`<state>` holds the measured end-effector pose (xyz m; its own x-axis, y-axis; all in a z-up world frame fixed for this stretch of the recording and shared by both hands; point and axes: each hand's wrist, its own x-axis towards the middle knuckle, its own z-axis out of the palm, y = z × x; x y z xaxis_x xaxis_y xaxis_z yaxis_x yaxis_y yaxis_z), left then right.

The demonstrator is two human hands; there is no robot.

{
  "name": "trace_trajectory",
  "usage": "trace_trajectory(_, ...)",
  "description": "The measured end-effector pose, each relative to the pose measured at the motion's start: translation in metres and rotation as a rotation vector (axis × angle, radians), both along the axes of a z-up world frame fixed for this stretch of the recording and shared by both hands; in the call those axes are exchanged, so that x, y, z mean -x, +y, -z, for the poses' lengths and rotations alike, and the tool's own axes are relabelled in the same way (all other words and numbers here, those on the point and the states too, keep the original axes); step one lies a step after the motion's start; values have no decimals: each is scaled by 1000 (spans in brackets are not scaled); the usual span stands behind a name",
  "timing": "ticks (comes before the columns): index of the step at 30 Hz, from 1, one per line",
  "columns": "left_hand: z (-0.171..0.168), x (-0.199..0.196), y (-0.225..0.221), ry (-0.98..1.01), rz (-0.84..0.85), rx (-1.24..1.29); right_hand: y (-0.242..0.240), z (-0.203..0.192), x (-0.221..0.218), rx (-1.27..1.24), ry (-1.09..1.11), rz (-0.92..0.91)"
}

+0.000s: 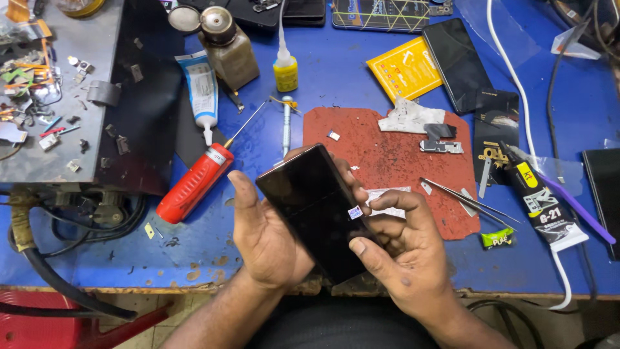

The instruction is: The person uses tweezers to carefully remove a small component from the internal frame of a disassembled smartphone. They then flip the phone over to inspect the screen and edges before placing it back on the workbench.

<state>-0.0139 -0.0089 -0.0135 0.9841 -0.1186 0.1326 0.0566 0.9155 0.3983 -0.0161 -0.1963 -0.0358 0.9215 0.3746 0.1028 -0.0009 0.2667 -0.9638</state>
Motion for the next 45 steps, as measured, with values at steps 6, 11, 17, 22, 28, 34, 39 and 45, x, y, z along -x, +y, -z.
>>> trace_trajectory(6, 0, 1, -1, 8, 5, 58, 0, -1, -2, -1, -18, -24)
trace_trajectory(11, 0, 0, -3, -13, -23, 59, 0, -1, -1, 5, 12, -41)
trace_trajectory(17, 0, 1, -4, -55, -80, -22, 0, 0, -3, -22, 41, -43)
trace_trajectory(22, 2, 0, -4, -74, -79, -10, 0, 0, -3, 28, 35, -25)
trace_trajectory(28, 1, -1, -4, -70, -105, -21, 1, -2, -3, 30, 60, -29)
trace_trajectory(34, 1, 0, -5, -78, -128, -39, 2, -2, -5, 38, 58, -18)
trace_trajectory(39, 2, 2, -5, -64, -156, -34, 4, -2, -4, 44, 84, -16)
trace_trajectory(45, 4, 1, -5, -65, -199, -59, 4, -2, -4, 53, 86, -33)
